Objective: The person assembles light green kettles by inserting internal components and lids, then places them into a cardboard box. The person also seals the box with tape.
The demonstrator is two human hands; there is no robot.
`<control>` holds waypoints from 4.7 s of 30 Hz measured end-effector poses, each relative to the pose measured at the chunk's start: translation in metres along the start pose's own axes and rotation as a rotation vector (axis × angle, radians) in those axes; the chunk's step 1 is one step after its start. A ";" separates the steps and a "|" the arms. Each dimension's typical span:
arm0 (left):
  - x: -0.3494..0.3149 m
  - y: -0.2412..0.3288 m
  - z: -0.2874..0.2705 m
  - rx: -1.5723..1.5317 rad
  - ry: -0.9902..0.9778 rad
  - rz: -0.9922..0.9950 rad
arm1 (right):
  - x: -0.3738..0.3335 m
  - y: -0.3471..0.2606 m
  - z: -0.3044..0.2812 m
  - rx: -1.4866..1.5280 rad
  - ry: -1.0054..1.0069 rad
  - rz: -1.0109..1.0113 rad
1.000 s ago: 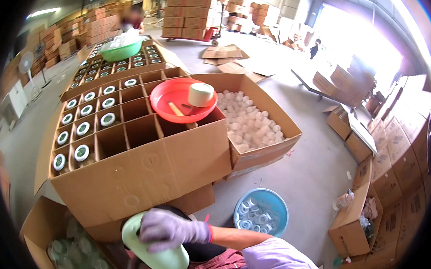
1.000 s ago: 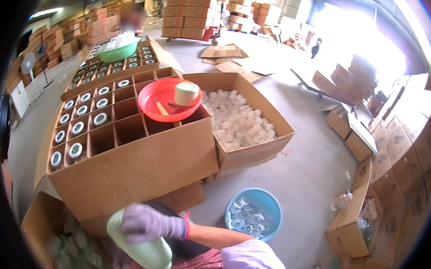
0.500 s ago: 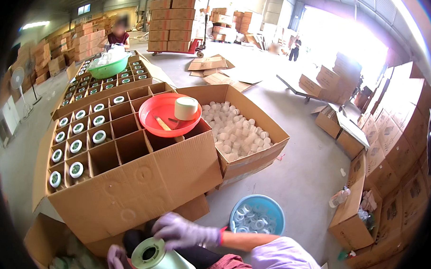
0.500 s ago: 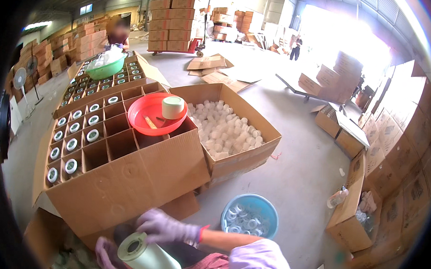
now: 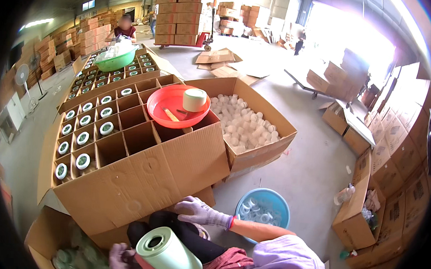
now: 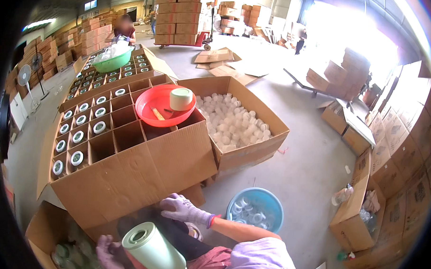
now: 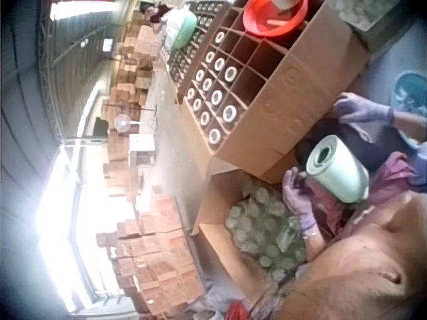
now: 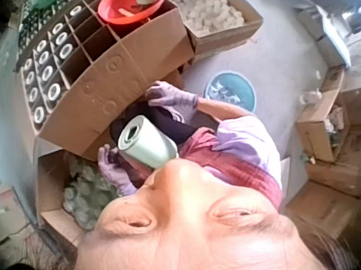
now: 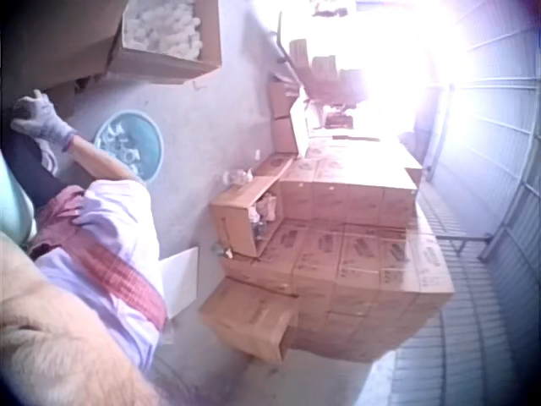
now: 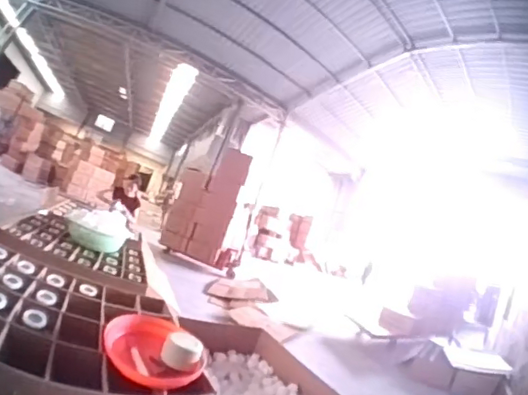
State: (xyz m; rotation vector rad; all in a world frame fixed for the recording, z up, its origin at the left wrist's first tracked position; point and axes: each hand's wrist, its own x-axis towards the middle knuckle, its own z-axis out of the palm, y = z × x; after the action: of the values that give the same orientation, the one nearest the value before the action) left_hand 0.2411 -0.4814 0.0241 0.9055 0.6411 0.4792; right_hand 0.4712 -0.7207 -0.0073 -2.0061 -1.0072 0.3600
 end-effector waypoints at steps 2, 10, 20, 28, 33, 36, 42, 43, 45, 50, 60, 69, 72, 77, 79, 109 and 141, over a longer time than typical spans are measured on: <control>-0.002 0.002 0.021 0.029 -0.043 0.140 | -0.001 -0.031 0.016 0.211 -0.018 -0.121; 0.001 -0.023 -0.007 0.385 -0.419 0.701 | -0.010 -0.026 0.043 0.566 -0.144 -0.014; 0.030 0.003 0.015 0.141 -0.339 0.308 | 0.053 -0.133 0.025 0.148 0.104 -0.787; 0.001 0.021 0.057 0.685 -0.256 0.752 | 0.060 -0.134 0.046 0.547 -0.083 -0.278; 0.016 0.016 0.037 0.657 -0.281 0.671 | 0.071 -0.112 0.028 0.676 -0.309 -0.029; 0.032 0.007 0.029 0.050 -0.241 0.417 | 0.071 -0.135 0.028 0.040 0.171 -0.574; 0.013 0.003 0.041 0.421 -0.207 0.558 | 0.071 -0.154 0.024 0.585 -0.131 -0.409; 0.003 0.019 0.058 0.547 -0.247 0.761 | 0.074 -0.145 0.027 0.681 -0.216 -0.234; 0.021 0.019 0.045 1.156 -0.315 1.229 | 0.078 -0.127 0.023 0.685 -0.310 -0.093; 0.030 0.020 0.045 1.034 -0.218 1.073 | 0.130 -0.165 -0.040 -0.141 0.182 -0.583; 0.033 -0.004 0.019 0.608 -0.581 0.388 | 0.284 -0.152 -0.072 -1.044 0.352 -0.573; 0.039 0.004 0.021 0.375 -0.404 0.225 | 0.366 -0.136 0.070 -0.608 -0.253 -0.501; 0.055 0.006 0.029 0.188 -0.219 0.294 | 0.356 -0.144 0.028 -0.577 -0.015 -0.520; 0.081 0.057 0.037 -0.166 -0.156 0.303 | 0.290 -0.243 -0.028 -0.421 0.328 -0.815; 0.081 0.072 0.054 -0.439 -0.186 0.245 | 0.252 -0.249 -0.045 -0.347 0.349 -0.948; 0.035 0.039 -0.004 0.645 -0.502 0.165 | -0.084 -0.029 0.061 0.312 -0.046 -0.231; -0.009 -0.028 -0.070 -0.351 -0.194 -0.203 | 0.021 -0.127 0.049 0.457 -0.115 -0.497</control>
State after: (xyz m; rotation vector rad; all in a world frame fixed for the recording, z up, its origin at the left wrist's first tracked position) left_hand 0.1899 -0.4626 -0.0282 0.5395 0.4478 0.3037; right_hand 0.3905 -0.6365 0.0655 -1.2903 -1.3175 0.3914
